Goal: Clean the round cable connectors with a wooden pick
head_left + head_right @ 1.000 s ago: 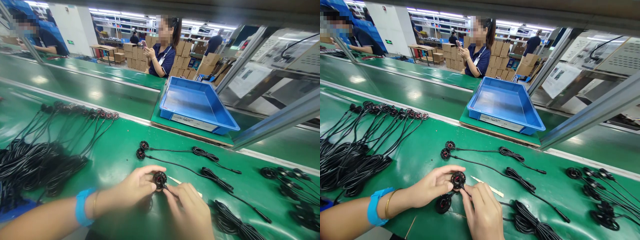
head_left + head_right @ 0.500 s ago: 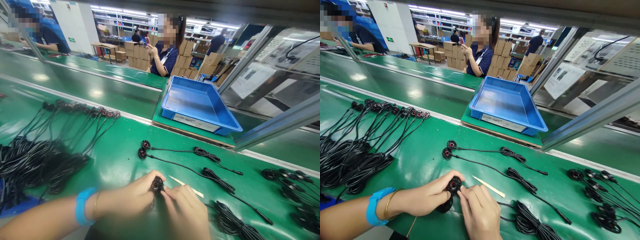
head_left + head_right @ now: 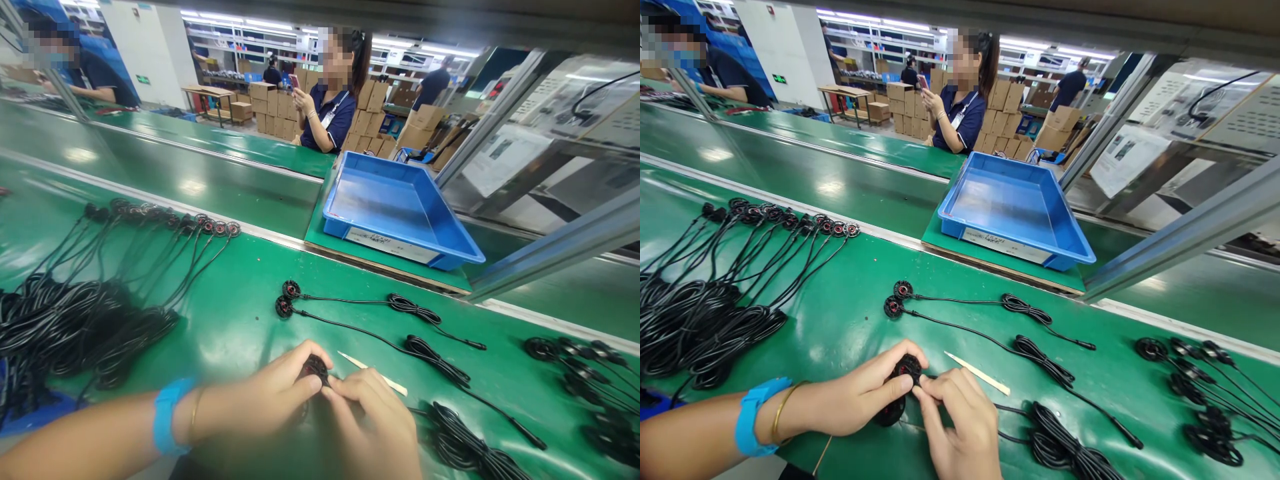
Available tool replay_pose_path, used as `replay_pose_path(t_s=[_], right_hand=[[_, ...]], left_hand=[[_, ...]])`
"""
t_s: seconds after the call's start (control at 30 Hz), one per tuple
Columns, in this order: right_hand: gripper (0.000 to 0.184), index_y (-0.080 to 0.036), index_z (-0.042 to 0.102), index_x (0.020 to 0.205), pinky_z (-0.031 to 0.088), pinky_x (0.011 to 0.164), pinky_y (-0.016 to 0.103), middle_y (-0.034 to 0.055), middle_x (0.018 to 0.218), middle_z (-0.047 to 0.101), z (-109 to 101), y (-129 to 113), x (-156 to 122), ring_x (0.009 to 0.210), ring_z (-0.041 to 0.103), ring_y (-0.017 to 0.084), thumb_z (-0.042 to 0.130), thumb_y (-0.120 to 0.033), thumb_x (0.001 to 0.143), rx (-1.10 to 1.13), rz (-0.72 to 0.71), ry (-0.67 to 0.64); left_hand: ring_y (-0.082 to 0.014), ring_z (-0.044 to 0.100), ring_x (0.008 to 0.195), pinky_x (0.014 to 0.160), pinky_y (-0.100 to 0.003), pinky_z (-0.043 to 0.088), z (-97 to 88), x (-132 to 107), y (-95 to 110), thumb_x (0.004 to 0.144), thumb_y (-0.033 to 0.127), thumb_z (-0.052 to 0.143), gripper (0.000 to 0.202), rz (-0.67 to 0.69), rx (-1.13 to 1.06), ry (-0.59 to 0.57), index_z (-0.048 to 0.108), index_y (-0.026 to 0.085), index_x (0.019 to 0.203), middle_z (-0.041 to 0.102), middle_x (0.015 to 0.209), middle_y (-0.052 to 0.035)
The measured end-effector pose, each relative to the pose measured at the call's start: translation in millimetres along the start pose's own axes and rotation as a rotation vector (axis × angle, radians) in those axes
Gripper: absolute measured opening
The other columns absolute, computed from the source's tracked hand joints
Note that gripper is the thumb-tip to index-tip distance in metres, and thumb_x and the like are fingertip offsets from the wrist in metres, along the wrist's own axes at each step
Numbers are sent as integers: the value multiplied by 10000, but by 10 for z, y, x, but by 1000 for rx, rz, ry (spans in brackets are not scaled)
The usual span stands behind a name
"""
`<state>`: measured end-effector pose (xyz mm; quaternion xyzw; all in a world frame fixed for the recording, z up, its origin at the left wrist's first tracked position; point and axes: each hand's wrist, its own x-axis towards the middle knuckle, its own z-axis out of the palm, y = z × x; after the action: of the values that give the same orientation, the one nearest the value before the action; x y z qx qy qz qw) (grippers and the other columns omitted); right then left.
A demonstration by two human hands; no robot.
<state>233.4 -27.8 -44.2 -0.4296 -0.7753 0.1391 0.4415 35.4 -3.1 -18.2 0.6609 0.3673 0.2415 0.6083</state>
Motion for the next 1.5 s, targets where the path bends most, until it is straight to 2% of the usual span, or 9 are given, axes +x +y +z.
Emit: replay_pose_path(t_s=[0.27,0.6,0.73,0.9,0.97,1.07,1.2,1.37,1.5], right_hand=[[72,-224,644,847,413,530,237,-35,657,553,-7,7,13,596,538,112,663,-155,853,83,57,-46],[73,-241,683,780,446,491,215,-34,641,601,-33,-19,41,564,575,116,669,-251,851,124,209,-110],[55,-247,684,807,456,543,221,-36,662,600,-12,5,28,608,577,118,668,-220,852,114,159,-94],[84,-251,668,788,424,505,211,-44,648,574,-2,-34,28,586,551,106,654,-216,863,135,222,-112],[57,-240,664,847,434,525,215,-36,668,574,-14,-53,48,602,556,107,636,-200,875,123,187,-104],[86,-207,646,920,445,581,240,-11,715,608,-33,-54,79,640,562,119,609,-144,875,25,-9,-44],[87,-183,634,915,412,581,260,11,724,649,-20,-25,55,632,550,129,614,-123,856,-210,-257,53],[112,-216,575,777,373,571,271,-13,613,563,57,-34,-60,592,515,129,612,-162,868,-298,-222,104],[183,-223,529,711,345,554,278,-21,569,514,81,-68,-73,565,489,129,582,-158,874,-300,-198,92]], left_hand=[[-202,516,1003,931,-349,428,15,-10,39,969,227,396,183,33,51,42,474,219,1135,552,1064,-46],[-202,545,914,860,-336,440,-22,-30,53,980,233,372,166,183,371,38,495,213,1091,562,1030,-65],[-200,544,900,836,-325,448,-13,-24,40,980,224,366,158,204,331,49,494,205,1070,563,1003,-66],[-188,545,879,814,-322,447,31,-23,-19,972,209,382,133,225,285,92,497,203,1039,567,978,-56],[-191,548,903,833,-332,449,42,-20,-48,978,210,375,153,230,275,116,473,205,1095,561,1010,-65],[-206,543,971,881,-353,445,40,-3,-77,985,206,365,184,246,289,134,426,202,1159,542,1075,-89],[-220,518,977,885,-365,439,15,24,-103,983,182,334,129,388,395,82,438,187,1061,527,1037,-107],[-221,497,882,760,-341,447,43,15,-197,989,313,398,141,658,480,133,443,186,952,522,905,-85],[-207,488,843,738,-327,438,94,8,-277,988,332,416,167,753,503,159,455,193,905,519,861,-67]])
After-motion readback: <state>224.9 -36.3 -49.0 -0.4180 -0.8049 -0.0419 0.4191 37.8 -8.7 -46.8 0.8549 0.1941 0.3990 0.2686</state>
